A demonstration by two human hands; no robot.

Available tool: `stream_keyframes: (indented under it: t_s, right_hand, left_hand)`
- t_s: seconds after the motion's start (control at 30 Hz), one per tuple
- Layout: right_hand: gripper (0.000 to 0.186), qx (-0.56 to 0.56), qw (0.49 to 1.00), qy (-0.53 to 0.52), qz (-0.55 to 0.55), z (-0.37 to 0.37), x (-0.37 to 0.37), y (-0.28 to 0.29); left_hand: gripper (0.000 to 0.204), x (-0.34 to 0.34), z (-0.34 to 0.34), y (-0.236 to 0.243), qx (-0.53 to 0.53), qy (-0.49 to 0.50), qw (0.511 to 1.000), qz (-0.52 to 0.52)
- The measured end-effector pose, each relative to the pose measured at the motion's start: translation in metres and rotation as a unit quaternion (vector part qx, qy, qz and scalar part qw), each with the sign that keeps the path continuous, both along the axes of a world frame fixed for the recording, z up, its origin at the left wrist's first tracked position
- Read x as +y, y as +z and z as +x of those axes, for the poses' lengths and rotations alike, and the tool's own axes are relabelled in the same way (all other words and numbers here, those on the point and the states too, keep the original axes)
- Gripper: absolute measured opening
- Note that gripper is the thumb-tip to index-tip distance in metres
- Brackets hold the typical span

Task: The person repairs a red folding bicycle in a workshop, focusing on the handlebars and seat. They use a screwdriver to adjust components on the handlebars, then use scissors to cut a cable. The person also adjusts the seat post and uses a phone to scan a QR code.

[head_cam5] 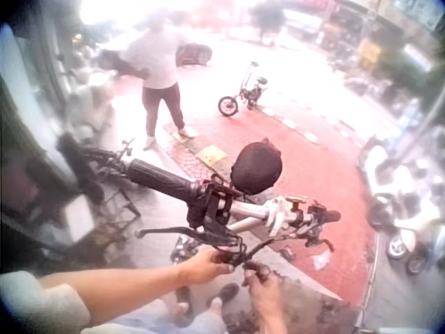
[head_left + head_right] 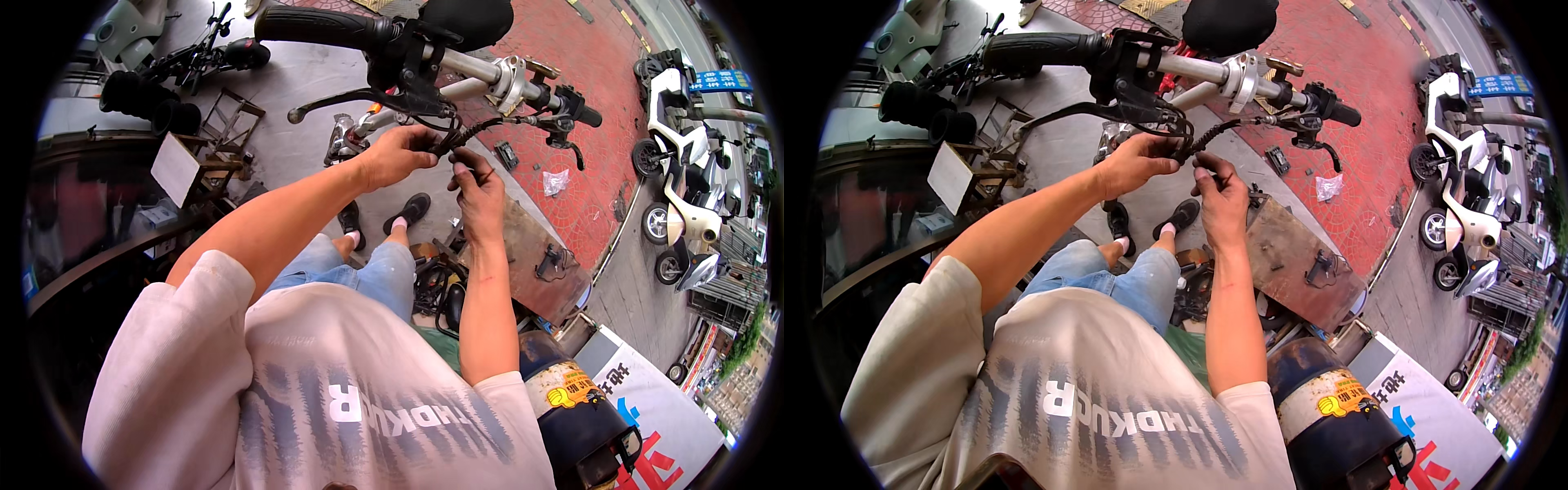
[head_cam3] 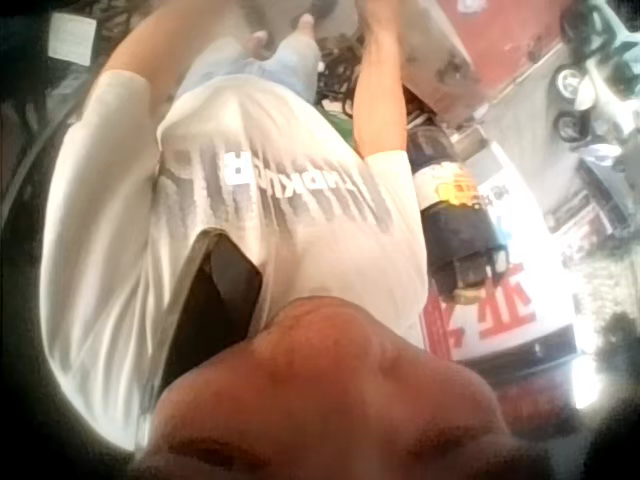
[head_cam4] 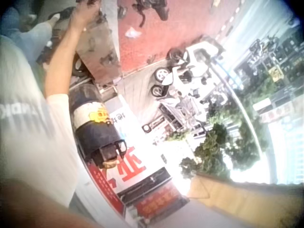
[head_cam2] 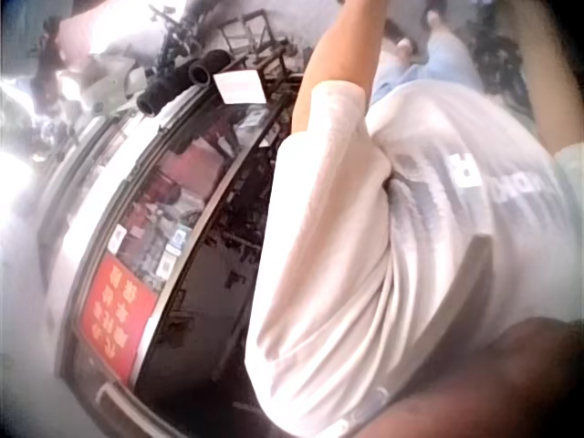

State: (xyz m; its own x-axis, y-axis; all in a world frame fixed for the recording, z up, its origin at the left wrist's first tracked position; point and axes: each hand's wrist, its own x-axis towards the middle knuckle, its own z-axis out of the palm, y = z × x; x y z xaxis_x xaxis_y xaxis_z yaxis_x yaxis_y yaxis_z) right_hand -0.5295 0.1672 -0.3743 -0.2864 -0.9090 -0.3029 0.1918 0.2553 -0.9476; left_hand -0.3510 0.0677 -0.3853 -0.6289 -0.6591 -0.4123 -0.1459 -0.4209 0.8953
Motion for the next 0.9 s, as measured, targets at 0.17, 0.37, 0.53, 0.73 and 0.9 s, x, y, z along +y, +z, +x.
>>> stream_keyframes:
  t_s: [0.17, 0.37, 0.53, 0.73, 0.9]
  right_hand:
    - [0.021, 0.029, 0.999, 0.021, -0.017, 0.015, -0.005, -0.013]
    - [0.02, 0.124, 0.989, -0.011, -0.078, 0.035, -0.001, -0.012]
    - [0.019, 0.159, 0.983, -0.039, -0.082, 0.049, 0.001, -0.018]
    - [0.017, 0.146, 0.985, -0.044, -0.087, 0.051, -0.001, -0.017]
    - [0.018, 0.294, 0.944, -0.007, -0.148, 0.054, -0.003, -0.011]
  left_hand:
    - [0.031, 0.004, 0.014, -0.003, 0.035, 0.032, 0.999, 0.02]
    - [0.028, 0.006, 0.017, -0.007, 0.074, 0.064, 0.992, 0.077]
    - [0.025, 0.008, 0.021, -0.01, 0.091, 0.07, 0.993, 0.033]
    - [0.025, 0.01, 0.022, -0.015, 0.107, 0.056, 0.992, -0.031]
    - [0.025, 0.009, 0.028, -0.011, 0.076, 0.052, 0.994, -0.064]
